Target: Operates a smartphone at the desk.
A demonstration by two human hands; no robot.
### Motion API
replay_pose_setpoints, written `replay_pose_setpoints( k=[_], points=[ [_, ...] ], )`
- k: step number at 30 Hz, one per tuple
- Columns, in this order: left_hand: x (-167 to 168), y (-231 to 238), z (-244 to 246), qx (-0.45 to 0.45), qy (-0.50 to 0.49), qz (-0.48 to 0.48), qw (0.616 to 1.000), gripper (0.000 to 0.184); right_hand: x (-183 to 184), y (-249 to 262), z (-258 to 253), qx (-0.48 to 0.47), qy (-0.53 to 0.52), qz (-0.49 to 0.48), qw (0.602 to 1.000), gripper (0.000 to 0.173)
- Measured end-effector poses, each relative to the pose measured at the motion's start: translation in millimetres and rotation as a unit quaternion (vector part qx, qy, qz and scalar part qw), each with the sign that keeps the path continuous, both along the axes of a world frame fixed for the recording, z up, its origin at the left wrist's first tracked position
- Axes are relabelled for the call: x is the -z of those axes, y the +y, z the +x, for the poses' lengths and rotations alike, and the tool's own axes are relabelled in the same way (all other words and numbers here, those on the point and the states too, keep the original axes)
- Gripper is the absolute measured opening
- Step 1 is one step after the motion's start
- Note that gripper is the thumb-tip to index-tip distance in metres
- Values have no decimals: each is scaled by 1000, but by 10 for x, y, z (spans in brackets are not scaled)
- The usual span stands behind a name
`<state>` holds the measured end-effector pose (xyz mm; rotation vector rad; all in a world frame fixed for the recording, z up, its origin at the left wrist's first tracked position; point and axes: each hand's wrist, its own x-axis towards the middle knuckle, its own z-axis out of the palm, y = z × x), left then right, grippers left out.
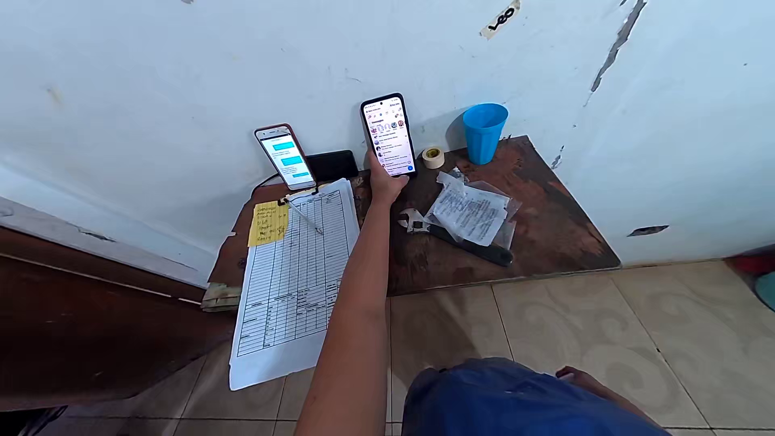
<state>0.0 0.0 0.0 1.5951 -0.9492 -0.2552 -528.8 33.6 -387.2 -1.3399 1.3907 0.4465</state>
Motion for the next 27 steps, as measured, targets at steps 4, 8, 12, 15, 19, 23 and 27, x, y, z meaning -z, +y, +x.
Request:
replay_pose_setpoints(
  k=[4, 8, 12, 15, 19, 23, 27],
  points=[
    [-9, -7, -13, -5, -6, 3, 1000, 124, 215, -61, -11, -23, 2, -18, 1000, 53],
    [-29, 5, -31, -12, -16, 12, 1000, 120, -310, -5, 18, -41, 24, 1, 999, 48],
    [5, 2, -24, -7, -12, -9, 1000, 116, -372, 59, -133, -18, 39, 13, 999, 52],
    [-9, -1, -31, -13, -10, -2, 1000, 114, -194, 55, -353, -115, -22, -17, 993, 53],
    [-22, 7, -48, -16, -1, 1, 1000, 111, -457, 113, -117, -47, 45, 49, 997, 54],
    [-9, 5, -54, -19, 2, -4, 1000, 107, 89, 110, -183, -28, 37, 6, 999, 50],
    [-33, 17, -81, -26, 3, 5, 1000, 106, -291, 144, -25, -4, 27, 5, 1000, 51]
  ],
)
